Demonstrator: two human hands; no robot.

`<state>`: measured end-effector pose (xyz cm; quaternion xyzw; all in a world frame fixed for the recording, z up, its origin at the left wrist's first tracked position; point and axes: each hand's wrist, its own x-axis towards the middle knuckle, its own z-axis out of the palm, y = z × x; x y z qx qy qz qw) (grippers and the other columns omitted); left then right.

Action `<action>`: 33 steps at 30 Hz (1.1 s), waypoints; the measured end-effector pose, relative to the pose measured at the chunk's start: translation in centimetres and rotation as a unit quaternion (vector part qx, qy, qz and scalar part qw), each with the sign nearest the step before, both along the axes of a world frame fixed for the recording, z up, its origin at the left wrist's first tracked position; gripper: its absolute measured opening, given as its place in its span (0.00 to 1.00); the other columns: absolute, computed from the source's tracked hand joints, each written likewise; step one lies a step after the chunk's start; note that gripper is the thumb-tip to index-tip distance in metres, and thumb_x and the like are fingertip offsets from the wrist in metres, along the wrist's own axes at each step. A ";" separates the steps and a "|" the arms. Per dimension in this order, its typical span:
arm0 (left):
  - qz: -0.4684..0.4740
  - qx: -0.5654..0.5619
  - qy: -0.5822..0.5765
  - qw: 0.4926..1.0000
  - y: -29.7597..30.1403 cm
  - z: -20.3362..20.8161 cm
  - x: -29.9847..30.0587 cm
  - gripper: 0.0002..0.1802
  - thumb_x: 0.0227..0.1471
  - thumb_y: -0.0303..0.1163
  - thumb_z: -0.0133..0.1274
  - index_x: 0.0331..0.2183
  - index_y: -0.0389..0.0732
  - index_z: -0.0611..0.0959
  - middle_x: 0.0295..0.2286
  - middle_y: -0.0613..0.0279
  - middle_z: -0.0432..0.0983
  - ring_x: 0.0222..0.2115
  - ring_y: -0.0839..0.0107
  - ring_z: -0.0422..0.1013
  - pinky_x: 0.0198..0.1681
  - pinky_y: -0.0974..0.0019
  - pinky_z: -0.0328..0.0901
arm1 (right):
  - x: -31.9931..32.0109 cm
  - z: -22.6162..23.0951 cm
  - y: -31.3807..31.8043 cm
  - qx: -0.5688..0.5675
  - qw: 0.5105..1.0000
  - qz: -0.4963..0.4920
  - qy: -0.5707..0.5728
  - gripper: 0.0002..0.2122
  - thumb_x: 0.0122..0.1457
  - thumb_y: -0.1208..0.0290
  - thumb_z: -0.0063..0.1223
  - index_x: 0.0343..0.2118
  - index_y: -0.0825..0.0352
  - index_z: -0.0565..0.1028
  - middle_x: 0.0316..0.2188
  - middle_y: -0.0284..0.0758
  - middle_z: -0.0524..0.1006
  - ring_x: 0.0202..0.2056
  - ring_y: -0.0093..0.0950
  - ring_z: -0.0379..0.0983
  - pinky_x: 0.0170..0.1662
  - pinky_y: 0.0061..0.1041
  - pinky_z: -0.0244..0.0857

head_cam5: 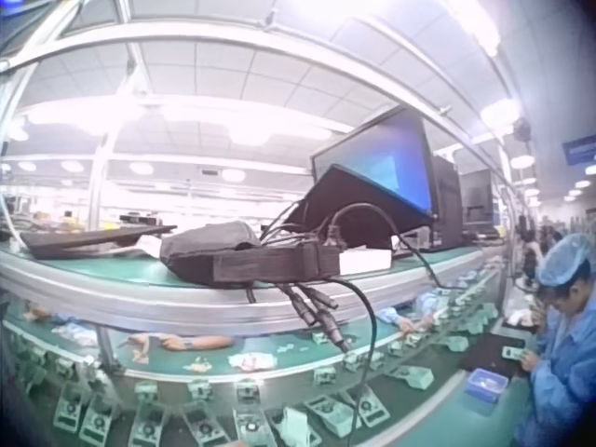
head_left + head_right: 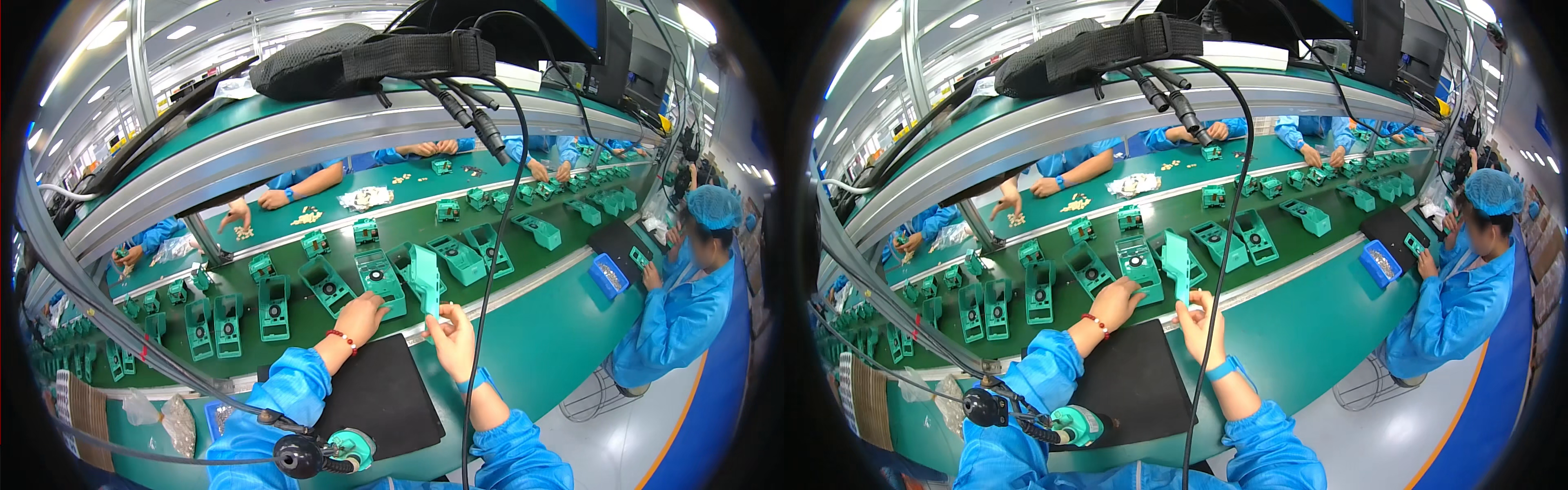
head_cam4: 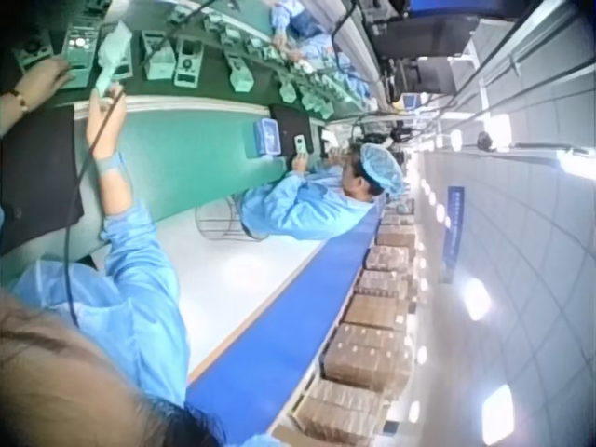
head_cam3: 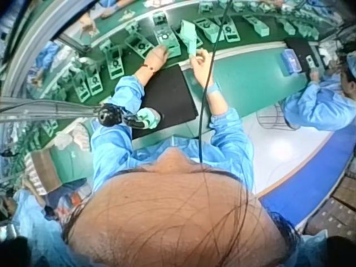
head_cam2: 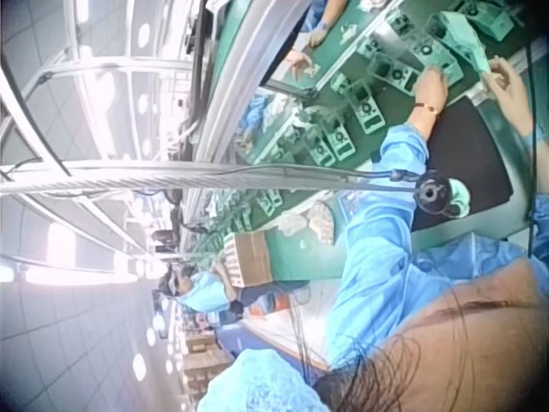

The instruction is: The person assembles electronic components by placing screws into a green plastic housing and securing them with an electric screwdriver.

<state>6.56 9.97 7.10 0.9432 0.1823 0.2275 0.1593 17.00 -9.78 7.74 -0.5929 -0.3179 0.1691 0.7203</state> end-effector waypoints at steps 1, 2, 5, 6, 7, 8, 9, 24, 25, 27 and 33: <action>0.011 -0.006 0.020 1.000 -0.4 -0.4 0.0 0.13 0.55 0.37 0.58 0.36 0.36 0.84 0.34 0.53 0.77 0.36 0.50 0.76 0.41 0.53 0.71 | -0.7 -0.2 -0.7 -0.003 1.000 0.002 0.001 0.10 0.63 0.78 0.56 0.44 0.74 0.70 0.42 0.39 0.75 0.30 0.22 0.78 0.33 0.20 0.72; 0.034 -0.021 0.032 0.999 -0.7 -0.8 -0.4 0.14 0.57 0.37 0.56 0.39 0.37 0.84 0.37 0.53 0.78 0.37 0.50 0.76 0.43 0.54 0.71 | -1.4 -0.4 -1.2 -0.003 1.000 0.002 0.001 0.11 0.63 0.78 0.56 0.45 0.75 0.70 0.43 0.39 0.75 0.30 0.21 0.77 0.33 0.19 0.71; -0.002 -0.032 -0.126 0.992 -2.0 0.5 -2.4 0.17 0.58 0.38 0.56 0.44 0.37 0.83 0.40 0.51 0.77 0.38 0.51 0.76 0.43 0.55 0.71 | -2.8 -0.2 -3.3 -0.076 0.997 0.015 0.010 0.12 0.61 0.78 0.58 0.47 0.74 0.72 0.44 0.39 0.76 0.30 0.20 0.78 0.32 0.17 0.70; -0.004 -0.111 -0.125 0.986 -1.0 -0.2 -3.4 0.21 0.62 0.43 0.52 0.48 0.37 0.80 0.43 0.49 0.76 0.38 0.55 0.77 0.40 0.58 0.72 | -3.4 0.2 -3.9 -0.077 0.992 0.014 -0.104 0.12 0.60 0.78 0.58 0.46 0.72 0.73 0.44 0.39 0.77 0.31 0.21 0.78 0.32 0.17 0.69; 0.011 -0.426 -0.043 0.904 -1.7 2.8 -5.0 0.31 0.64 0.55 0.45 0.53 0.37 0.76 0.45 0.51 0.76 0.39 0.62 0.77 0.39 0.64 0.71 | -3.9 0.5 -4.4 -0.077 0.974 0.009 -0.213 0.11 0.59 0.79 0.59 0.44 0.71 0.75 0.44 0.39 0.78 0.32 0.21 0.79 0.31 0.17 0.69; 0.004 -0.557 -0.071 0.828 -2.2 3.6 -6.7 0.37 0.63 0.61 0.39 0.54 0.38 0.74 0.44 0.52 0.77 0.39 0.64 0.77 0.38 0.66 0.71 | -4.6 1.2 -4.8 -0.093 0.964 0.009 -0.248 0.10 0.57 0.79 0.61 0.42 0.68 0.77 0.44 0.40 0.78 0.34 0.27 0.80 0.32 0.23 0.71; -0.002 -0.672 -0.102 0.733 -2.7 4.6 -8.9 0.43 0.62 0.68 0.34 0.56 0.38 0.72 0.44 0.53 0.77 0.40 0.66 0.77 0.37 0.67 0.71 | -5.4 1.3 -4.8 -0.091 0.964 0.014 -0.248 0.10 0.57 0.79 0.61 0.42 0.68 0.77 0.44 0.40 0.78 0.34 0.27 0.80 0.32 0.23 0.71; 0.156 -0.602 -0.317 0.716 -11.4 3.3 -37.9 0.16 0.62 0.35 0.55 0.47 0.38 0.74 0.40 0.60 0.77 0.42 0.71 0.76 0.46 0.65 0.74 | -23.4 6.9 -8.0 0.039 0.821 0.569 -0.030 0.40 0.52 0.71 0.69 0.66 0.70 0.58 0.60 0.43 0.69 0.62 0.32 0.64 0.65 0.33 0.55; 0.126 -0.634 -0.324 0.691 -13.0 2.2 -39.4 0.14 0.63 0.35 0.53 0.47 0.37 0.75 0.40 0.60 0.77 0.44 0.71 0.75 0.48 0.64 0.74 | -24.3 7.0 -8.4 -0.020 0.833 0.551 -0.045 0.39 0.48 0.76 0.71 0.64 0.70 0.62 0.58 0.41 0.71 0.60 0.30 0.66 0.64 0.32 0.57; 0.132 -0.657 -0.338 0.661 -17.5 0.1 -42.2 0.14 0.65 0.36 0.51 0.46 0.36 0.76 0.42 0.58 0.77 0.45 0.66 0.75 0.51 0.61 0.73 | -25.6 5.5 -9.0 0.016 0.869 0.491 -0.066 0.33 0.45 0.81 0.72 0.57 0.70 0.70 0.49 0.35 0.75 0.51 0.26 0.72 0.55 0.28 0.66; 0.182 -0.715 -0.365 0.568 -28.0 -4.0 -47.1 0.20 0.68 0.39 0.44 0.51 0.33 0.75 0.50 0.51 0.72 0.56 0.56 0.68 0.60 0.53 0.64 | -28.1 3.6 -9.9 0.090 0.908 0.407 0.029 0.29 0.50 0.83 0.66 0.55 0.74 0.67 0.33 0.35 0.78 0.33 0.20 0.75 0.36 0.21 0.69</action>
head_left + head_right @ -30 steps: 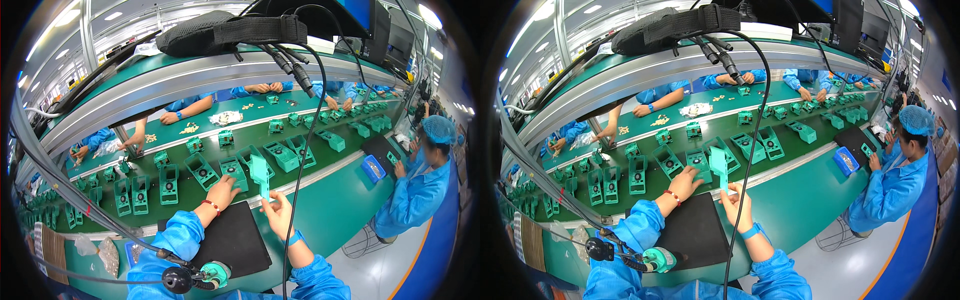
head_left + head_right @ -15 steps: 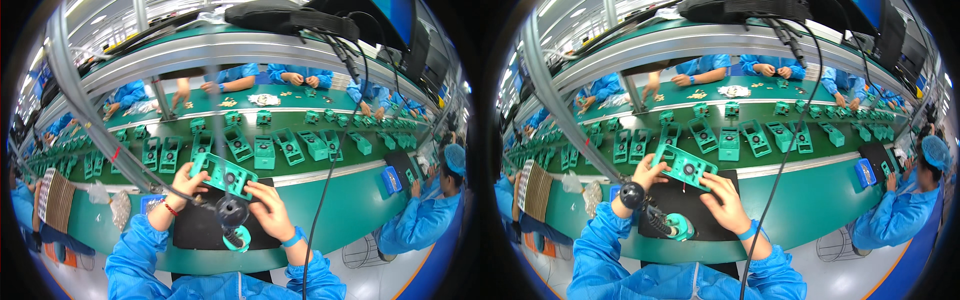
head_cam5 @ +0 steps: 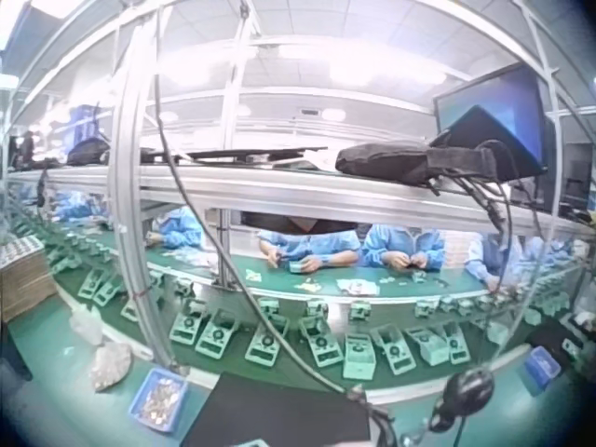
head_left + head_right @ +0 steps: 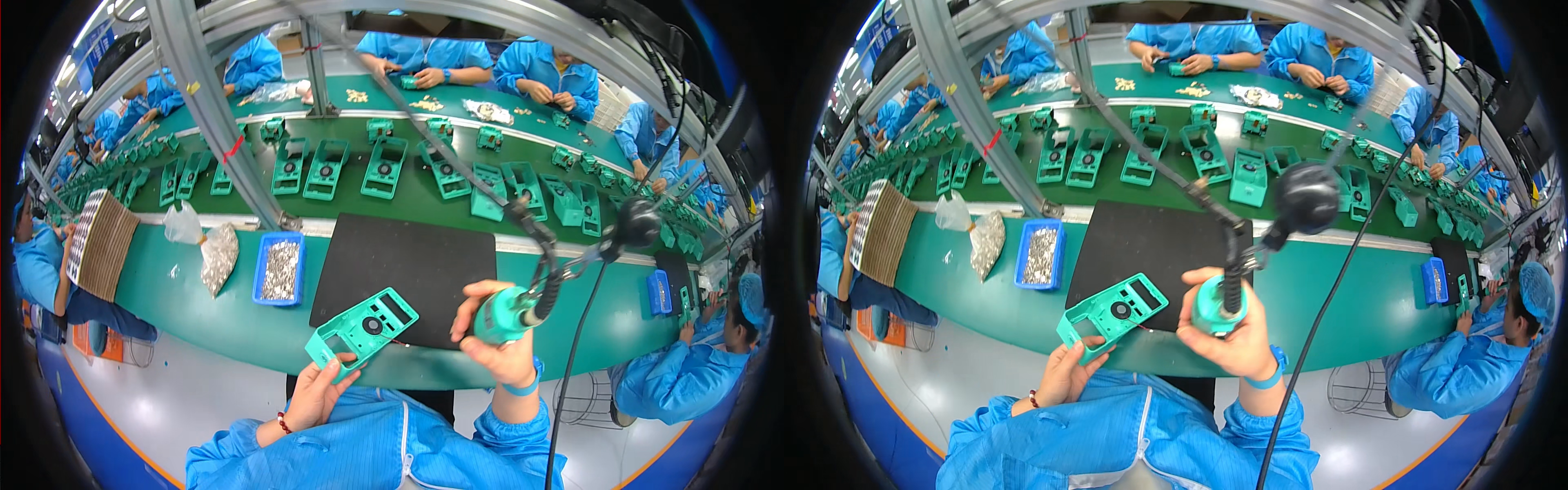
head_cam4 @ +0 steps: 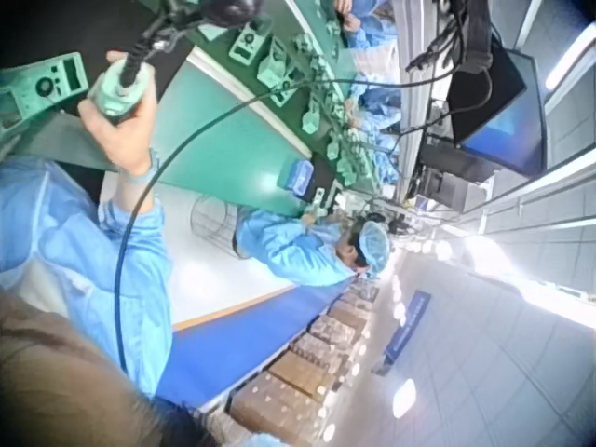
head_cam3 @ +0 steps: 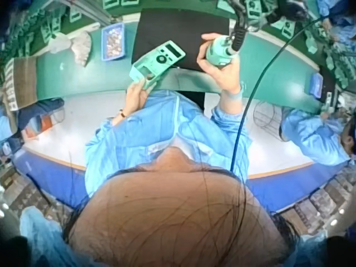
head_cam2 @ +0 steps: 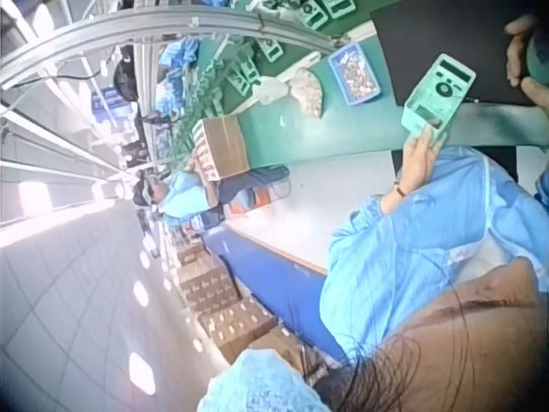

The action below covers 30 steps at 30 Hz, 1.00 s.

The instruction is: The person assembles electronic components by placing screws into a green plastic housing and securing them with an electric screwdriver.

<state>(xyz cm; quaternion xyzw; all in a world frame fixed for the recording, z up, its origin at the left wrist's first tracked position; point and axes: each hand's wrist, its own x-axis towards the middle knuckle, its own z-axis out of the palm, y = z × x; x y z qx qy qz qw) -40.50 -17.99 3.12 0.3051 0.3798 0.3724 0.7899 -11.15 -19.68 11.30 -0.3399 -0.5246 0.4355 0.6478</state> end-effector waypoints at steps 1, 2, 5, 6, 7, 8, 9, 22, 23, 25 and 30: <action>0.003 -0.008 0.002 1.000 -0.5 -0.5 -0.7 0.20 0.68 0.39 0.44 0.51 0.33 0.75 0.50 0.51 0.72 0.56 0.56 0.68 0.60 0.53 0.64 | -0.2 -0.5 -0.1 0.012 0.999 -0.021 -0.023 0.28 0.50 0.82 0.66 0.56 0.73 0.67 0.33 0.36 0.78 0.32 0.20 0.75 0.35 0.20 0.69; -0.037 -0.048 -0.006 0.998 -0.8 -0.8 -1.4 0.21 0.68 0.40 0.43 0.53 0.34 0.74 0.52 0.52 0.71 0.57 0.56 0.66 0.60 0.54 0.64 | -0.8 -0.7 -0.2 0.007 0.999 -0.040 -0.016 0.29 0.51 0.82 0.66 0.56 0.73 0.66 0.33 0.36 0.78 0.31 0.20 0.74 0.34 0.20 0.68; -0.123 -0.146 -0.039 0.981 -1.2 -2.0 -2.9 0.24 0.69 0.43 0.41 0.57 0.37 0.70 0.56 0.52 0.66 0.59 0.56 0.63 0.62 0.55 0.62 | -2.4 -1.3 -0.1 0.013 0.997 -0.072 -0.013 0.29 0.51 0.81 0.65 0.57 0.74 0.66 0.32 0.37 0.77 0.31 0.20 0.74 0.34 0.18 0.68; -0.169 -0.198 -0.062 0.964 -1.5 -2.3 -3.4 0.25 0.69 0.45 0.40 0.59 0.39 0.68 0.59 0.52 0.63 0.60 0.56 0.62 0.63 0.56 0.60 | -2.9 -1.4 -0.2 0.007 0.998 -0.069 -0.012 0.29 0.51 0.81 0.65 0.57 0.74 0.66 0.32 0.37 0.77 0.31 0.20 0.74 0.34 0.18 0.68; -0.189 -0.203 -0.074 0.958 -1.7 -3.0 -3.7 0.28 0.69 0.45 0.38 0.62 0.40 0.63 0.59 0.52 0.63 0.61 0.58 0.61 0.63 0.59 0.60 | -3.4 -1.5 -0.4 0.003 0.996 -0.084 -0.030 0.30 0.51 0.81 0.65 0.58 0.74 0.66 0.32 0.37 0.77 0.31 0.20 0.74 0.34 0.18 0.67; -0.186 -0.207 -0.074 0.958 -1.8 -3.6 -3.8 0.28 0.69 0.45 0.38 0.62 0.40 0.63 0.59 0.52 0.63 0.61 0.58 0.61 0.63 0.59 0.60 | -3.9 -1.5 -0.5 -0.001 0.994 -0.100 -0.048 0.30 0.52 0.80 0.65 0.58 0.74 0.65 0.32 0.37 0.77 0.31 0.20 0.73 0.34 0.18 0.67; -0.187 -0.231 -0.104 0.949 -1.9 -4.1 -3.6 0.26 0.70 0.44 0.39 0.62 0.41 0.63 0.60 0.51 0.61 0.61 0.59 0.61 0.62 0.59 0.61 | -4.5 -1.3 -0.6 -0.006 0.992 -0.110 -0.062 0.31 0.51 0.81 0.65 0.59 0.75 0.66 0.33 0.37 0.78 0.33 0.20 0.74 0.36 0.19 0.67; -0.470 -0.125 0.116 0.866 4.1 -4.6 -6.2 0.31 0.68 0.52 0.39 0.59 0.38 0.71 0.55 0.54 0.72 0.56 0.66 0.68 0.59 0.65 0.63 | -8.3 -2.2 1.2 -0.030 0.986 -0.146 -0.077 0.31 0.50 0.83 0.63 0.59 0.76 0.64 0.40 0.41 0.78 0.43 0.27 0.76 0.47 0.27 0.69; -0.486 0.040 0.148 0.861 5.9 -4.4 -8.1 0.23 0.66 0.45 0.45 0.52 0.37 0.77 0.50 0.55 0.76 0.50 0.67 0.72 0.54 0.66 0.66 | -8.5 -2.3 1.4 -0.033 0.985 -0.159 -0.063 0.31 0.51 0.83 0.62 0.59 0.76 0.64 0.42 0.42 0.77 0.45 0.28 0.75 0.48 0.28 0.68; -0.357 0.315 0.296 0.828 9.5 -2.2 -9.2 0.11 0.60 0.32 0.55 0.40 0.36 0.84 0.40 0.56 0.81 0.41 0.61 0.77 0.45 0.63 0.71 | -8.5 -2.1 2.0 -0.031 0.980 -0.183 -0.071 0.30 0.52 0.80 0.61 0.59 0.76 0.64 0.39 0.39 0.76 0.39 0.24 0.73 0.44 0.22 0.67; -0.055 0.577 0.619 0.530 21.3 -2.6 -12.1 0.07 0.49 0.31 0.62 0.32 0.40 0.85 0.30 0.55 0.77 0.37 0.55 0.72 0.42 0.54 0.65 | -9.6 -1.9 4.1 -0.039 0.971 -0.231 -0.047 0.27 0.53 0.76 0.62 0.57 0.73 0.66 0.31 0.33 0.74 0.29 0.16 0.68 0.31 0.15 0.63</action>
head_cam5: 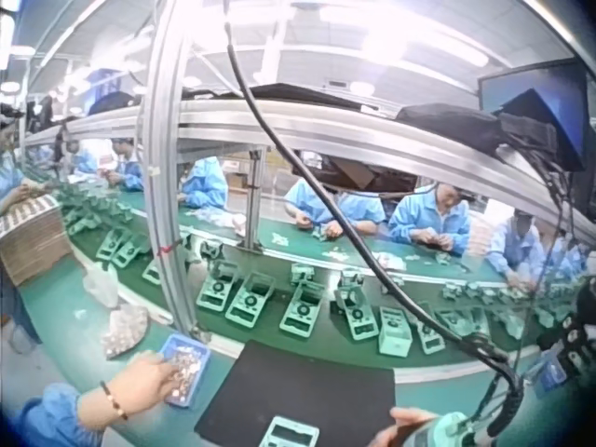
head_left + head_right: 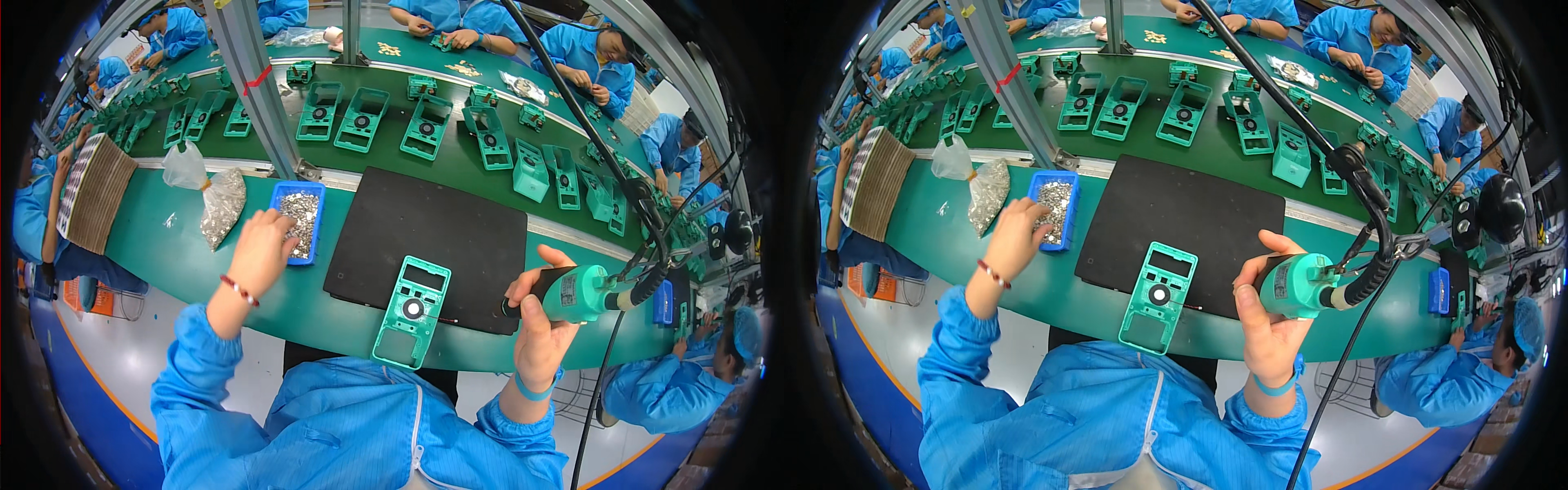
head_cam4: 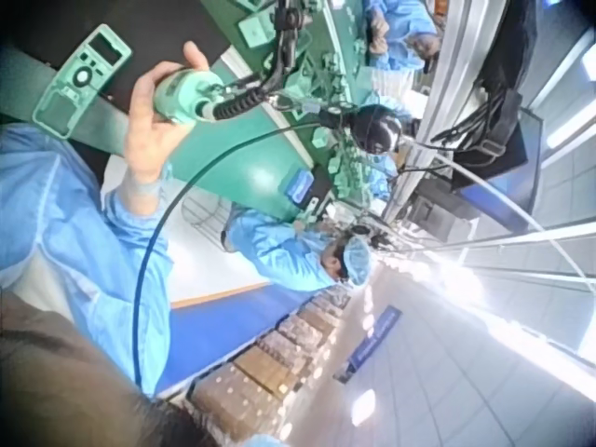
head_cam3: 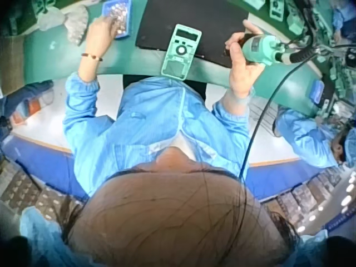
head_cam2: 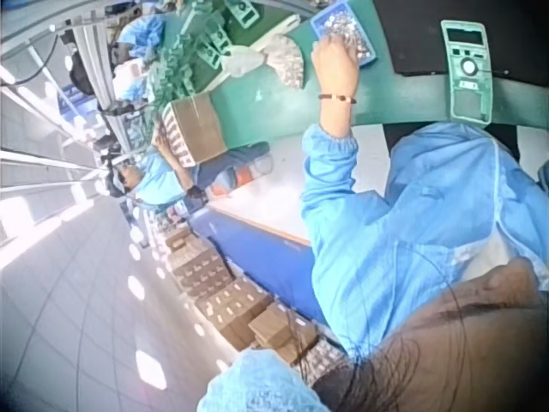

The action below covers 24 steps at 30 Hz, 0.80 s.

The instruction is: The person assembles electronic components by placing screws into a green plastic housing and securing them with an electric screwdriver.

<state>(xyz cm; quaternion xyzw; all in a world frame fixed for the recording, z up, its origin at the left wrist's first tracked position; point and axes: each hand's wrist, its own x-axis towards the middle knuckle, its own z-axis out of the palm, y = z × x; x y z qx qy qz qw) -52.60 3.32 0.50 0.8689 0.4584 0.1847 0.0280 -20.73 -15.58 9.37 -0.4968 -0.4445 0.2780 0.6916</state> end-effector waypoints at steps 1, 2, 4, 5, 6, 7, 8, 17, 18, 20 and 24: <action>-0.002 -0.022 0.053 0.998 1.3 -0.3 -0.3 0.08 0.48 0.32 0.63 0.31 0.40 0.85 0.30 0.56 0.77 0.38 0.56 0.71 0.42 0.55 0.64 | 0.0 -0.2 0.6 0.005 1.000 0.003 -0.001 0.25 0.54 0.76 0.61 0.55 0.72 0.67 0.30 0.32 0.74 0.28 0.16 0.67 0.30 0.14 0.62; -0.005 -0.044 0.107 0.993 2.3 -0.5 -0.5 0.08 0.47 0.33 0.64 0.30 0.41 0.85 0.30 0.57 0.77 0.39 0.57 0.70 0.42 0.55 0.63 | 0.0 -0.6 1.2 0.000 1.000 0.001 -0.004 0.25 0.54 0.76 0.61 0.55 0.72 0.67 0.30 0.32 0.74 0.28 0.16 0.67 0.30 0.14 0.62; -0.008 -0.076 0.101 0.992 3.8 -1.1 -0.2 0.07 0.46 0.34 0.64 0.28 0.42 0.85 0.30 0.59 0.77 0.38 0.58 0.71 0.41 0.55 0.62 | 0.3 -1.5 2.1 0.015 0.999 -0.007 -0.039 0.25 0.54 0.76 0.61 0.55 0.72 0.68 0.29 0.32 0.74 0.28 0.16 0.67 0.29 0.14 0.61; -0.001 -0.097 0.105 0.990 4.1 -1.2 0.1 0.07 0.45 0.34 0.64 0.27 0.42 0.85 0.29 0.59 0.77 0.37 0.58 0.71 0.41 0.55 0.63 | 0.3 -1.6 2.5 0.009 0.999 -0.012 -0.030 0.25 0.55 0.74 0.62 0.55 0.72 0.68 0.29 0.32 0.74 0.27 0.16 0.67 0.29 0.15 0.61; 0.005 -0.118 0.111 0.987 4.6 -1.5 0.1 0.07 0.45 0.34 0.64 0.26 0.42 0.85 0.29 0.60 0.77 0.36 0.58 0.72 0.41 0.54 0.63 | 0.3 -1.9 2.9 0.004 0.999 -0.015 -0.031 0.25 0.55 0.74 0.62 0.55 0.72 0.68 0.29 0.32 0.74 0.27 0.16 0.67 0.29 0.15 0.61; -0.005 -0.086 0.110 0.990 4.8 -2.1 0.0 0.05 0.46 0.32 0.62 0.26 0.42 0.84 0.29 0.60 0.76 0.35 0.59 0.72 0.40 0.55 0.63 | 0.4 -2.2 3.2 0.004 1.000 -0.015 -0.023 0.25 0.55 0.72 0.62 0.54 0.72 0.67 0.28 0.32 0.74 0.27 0.16 0.67 0.29 0.15 0.61; -0.008 -0.090 0.110 0.990 5.0 -2.6 0.0 0.05 0.46 0.32 0.62 0.26 0.42 0.84 0.29 0.60 0.76 0.35 0.59 0.72 0.40 0.55 0.63 | 0.5 -2.6 3.6 0.005 1.000 -0.015 -0.015 0.25 0.55 0.71 0.62 0.54 0.72 0.67 0.27 0.32 0.74 0.26 0.16 0.67 0.29 0.15 0.61; 0.021 -0.003 -0.025 0.999 4.1 -2.7 0.6 0.07 0.47 0.27 0.63 0.31 0.39 0.81 0.28 0.60 0.74 0.30 0.60 0.72 0.35 0.60 0.64 | -1.0 -4.6 6.2 0.049 0.999 0.018 0.013 0.28 0.56 0.52 0.66 0.46 0.68 0.66 0.19 0.32 0.71 0.19 0.19 0.65 0.23 0.18 0.59; 0.023 -0.006 -0.027 0.999 3.3 -2.9 1.3 0.07 0.47 0.27 0.63 0.31 0.39 0.81 0.28 0.60 0.74 0.30 0.60 0.72 0.35 0.60 0.64 | -1.5 -4.8 6.3 0.046 0.999 0.020 0.010 0.28 0.56 0.52 0.66 0.46 0.68 0.66 0.19 0.32 0.71 0.19 0.19 0.65 0.23 0.18 0.59; -0.065 -0.186 -0.274 0.941 0.8 -2.8 3.1 0.07 0.49 0.26 0.63 0.31 0.38 0.81 0.28 0.61 0.74 0.28 0.65 0.72 0.33 0.65 0.64 | -2.4 -5.1 6.5 0.042 0.996 0.051 0.058 0.33 0.51 0.42 0.66 0.43 0.67 0.65 0.18 0.32 0.71 0.18 0.20 0.65 0.21 0.18 0.58; -0.137 -0.322 -0.315 0.882 -3.8 -3.4 6.3 0.06 0.50 0.25 0.63 0.31 0.38 0.81 0.28 0.61 0.75 0.29 0.66 0.72 0.34 0.66 0.65 | -3.7 -5.3 7.4 0.053 0.989 0.140 0.012 0.32 0.57 0.33 0.50 0.41 0.65 0.63 0.17 0.29 0.68 0.16 0.17 0.61 0.20 0.18 0.55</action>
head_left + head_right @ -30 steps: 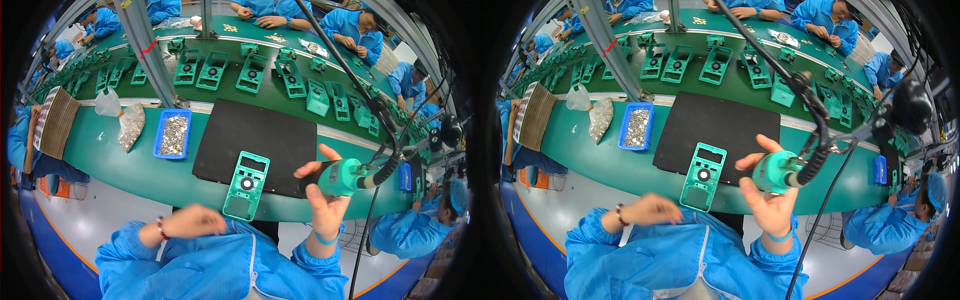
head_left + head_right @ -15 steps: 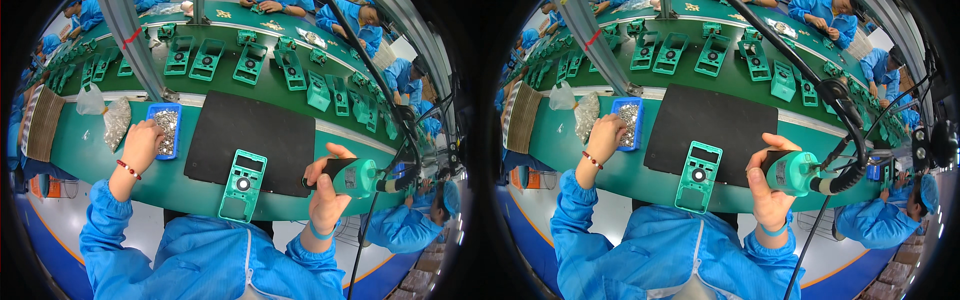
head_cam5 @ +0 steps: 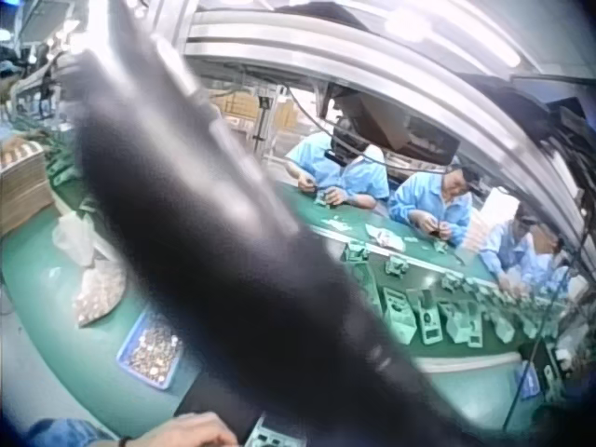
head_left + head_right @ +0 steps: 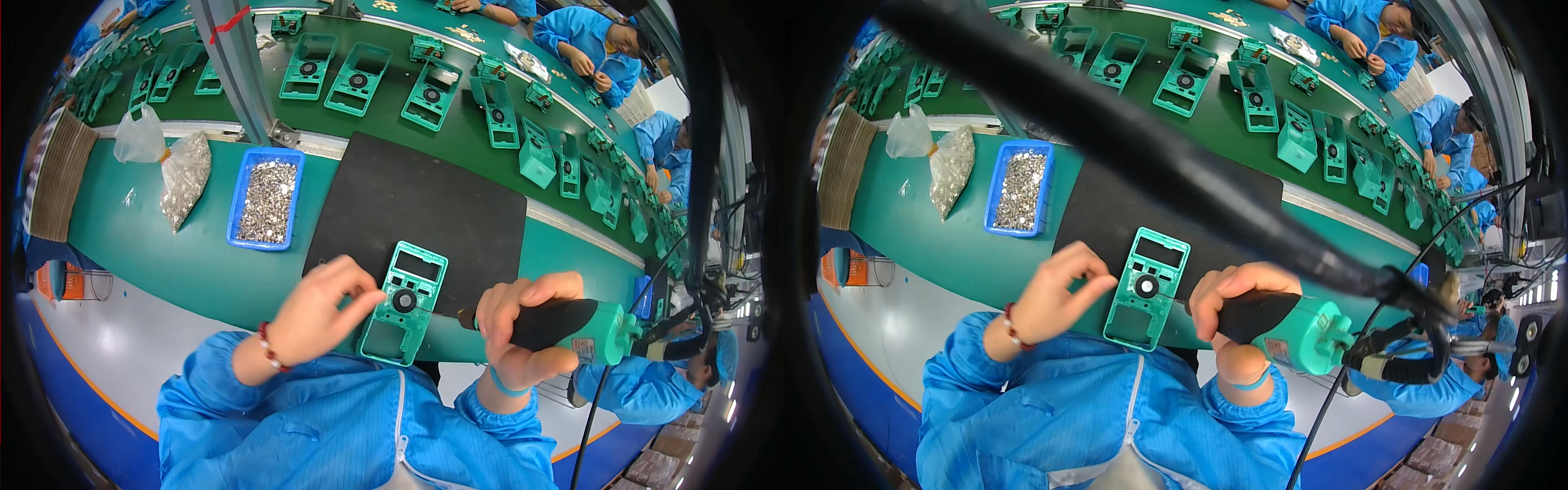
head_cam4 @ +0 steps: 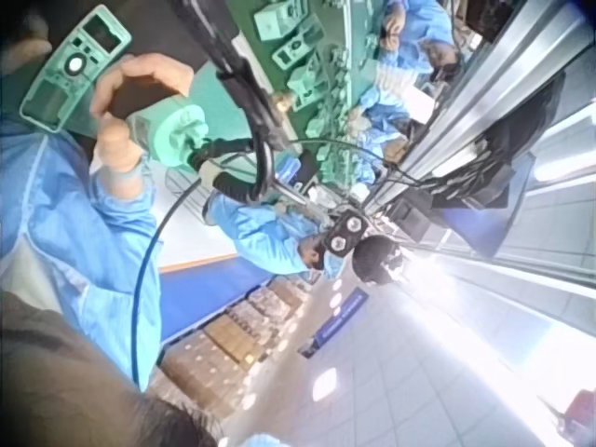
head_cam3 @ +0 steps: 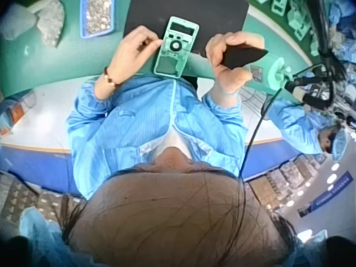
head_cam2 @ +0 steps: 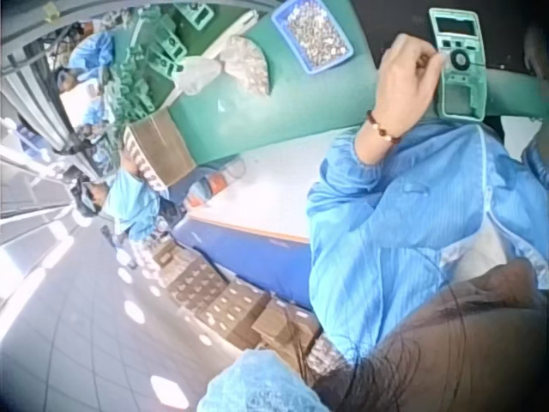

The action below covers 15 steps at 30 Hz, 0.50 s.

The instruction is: The person assembles electronic components by placing screws into a green plastic housing and securing them with an electric screwdriver.

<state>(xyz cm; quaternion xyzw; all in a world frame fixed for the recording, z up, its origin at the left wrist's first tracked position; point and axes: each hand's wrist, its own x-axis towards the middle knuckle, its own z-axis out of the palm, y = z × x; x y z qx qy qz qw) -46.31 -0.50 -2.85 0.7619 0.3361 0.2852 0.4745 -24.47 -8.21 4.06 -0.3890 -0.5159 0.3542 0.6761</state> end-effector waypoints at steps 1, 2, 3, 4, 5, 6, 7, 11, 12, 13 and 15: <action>-0.022 0.064 0.010 0.998 -0.4 -0.4 0.4 0.06 0.53 0.29 0.61 0.31 0.39 0.81 0.29 0.60 0.74 0.30 0.60 0.72 0.37 0.62 0.65 | -0.6 -0.2 0.1 0.001 1.000 0.006 0.004 0.33 0.57 0.33 0.51 0.41 0.65 0.63 0.17 0.30 0.69 0.17 0.18 0.63 0.20 0.18 0.57; -0.037 0.087 -0.006 0.995 -0.8 -0.7 0.7 0.05 0.52 0.28 0.61 0.32 0.40 0.80 0.30 0.61 0.75 0.32 0.59 0.72 0.40 0.61 0.65 | -1.0 -0.2 0.2 -0.002 1.000 0.008 0.002 0.33 0.57 0.33 0.51 0.41 0.65 0.63 0.17 0.30 0.69 0.17 0.18 0.63 0.20 0.18 0.57; -0.034 0.111 -0.018 0.993 -1.2 -1.1 1.0 0.06 0.52 0.28 0.61 0.32 0.39 0.80 0.30 0.60 0.75 0.32 0.59 0.73 0.40 0.60 0.65 | -1.4 -0.3 0.3 -0.012 1.000 0.008 -0.006 0.33 0.57 0.34 0.51 0.41 0.65 0.63 0.17 0.30 0.70 0.17 0.18 0.64 0.20 0.18 0.58; -0.031 0.134 -0.030 0.990 -1.4 -1.6 1.2 0.06 0.51 0.27 0.60 0.33 0.39 0.80 0.30 0.60 0.75 0.33 0.59 0.73 0.39 0.60 0.66 | -1.9 -0.3 0.4 -0.022 1.000 0.008 -0.014 0.32 0.57 0.35 0.52 0.41 0.66 0.63 0.18 0.30 0.70 0.17 0.19 0.64 0.20 0.18 0.59; -0.028 0.133 -0.030 0.990 -1.7 -2.1 1.3 0.06 0.51 0.27 0.60 0.33 0.39 0.80 0.30 0.60 0.75 0.33 0.59 0.73 0.39 0.60 0.66 | -2.5 -0.1 0.8 -0.017 1.000 0.007 0.000 0.29 0.59 0.40 0.56 0.41 0.67 0.64 0.18 0.32 0.70 0.17 0.20 0.65 0.20 0.19 0.61; -0.023 0.118 -0.046 0.992 -1.9 -2.8 1.5 0.07 0.50 0.25 0.62 0.33 0.39 0.80 0.31 0.60 0.76 0.33 0.59 0.74 0.39 0.59 0.67 | -2.9 0.1 0.9 -0.018 1.000 0.007 -0.002 0.29 0.59 0.40 0.56 0.41 0.67 0.64 0.18 0.32 0.70 0.17 0.20 0.65 0.20 0.19 0.61; -0.018 0.104 -0.061 0.993 -2.0 -3.2 1.5 0.08 0.48 0.24 0.63 0.33 0.39 0.81 0.31 0.59 0.78 0.34 0.59 0.74 0.39 0.59 0.68 | -3.3 0.3 0.9 -0.027 0.999 -0.014 -0.016 0.27 0.60 0.45 0.57 0.41 0.67 0.65 0.19 0.32 0.70 0.17 0.20 0.65 0.20 0.19 0.60; -0.029 0.040 -0.069 0.996 -2.2 -3.4 1.4 0.09 0.47 0.23 0.64 0.33 0.38 0.81 0.32 0.59 0.78 0.33 0.58 0.74 0.39 0.59 0.68 | -3.6 0.0 0.7 -0.035 0.999 -0.009 0.024 0.21 0.60 0.55 0.60 0.40 0.68 0.66 0.19 0.33 0.70 0.17 0.21 0.64 0.20 0.21 0.60; -0.034 0.037 -0.062 0.997 -2.2 -3.5 1.3 0.09 0.47 0.23 0.64 0.33 0.38 0.81 0.31 0.59 0.77 0.32 0.58 0.74 0.38 0.59 0.68 | -3.7 -0.1 0.8 -0.036 0.999 -0.009 0.023 0.21 0.60 0.55 0.60 0.40 0.68 0.66 0.19 0.33 0.70 0.17 0.21 0.64 0.20 0.21 0.60; -0.038 0.033 -0.054 0.997 -2.1 -3.5 1.3 0.09 0.47 0.23 0.64 0.32 0.38 0.81 0.31 0.59 0.77 0.32 0.58 0.74 0.37 0.59 0.68 | -3.8 -0.1 0.9 -0.020 0.999 0.012 0.029 0.21 0.60 0.55 0.60 0.40 0.68 0.65 0.19 0.33 0.70 0.17 0.21 0.64 0.20 0.21 0.59; -0.046 0.046 -0.043 0.997 -1.8 -3.4 1.2 0.09 0.46 0.22 0.63 0.33 0.38 0.81 0.31 0.56 0.78 0.32 0.57 0.75 0.38 0.59 0.69 | -4.0 -0.3 1.0 0.000 0.998 0.047 0.036 0.21 0.60 0.55 0.60 0.40 0.68 0.65 0.18 0.34 0.70 0.17 0.20 0.63 0.19 0.21 0.59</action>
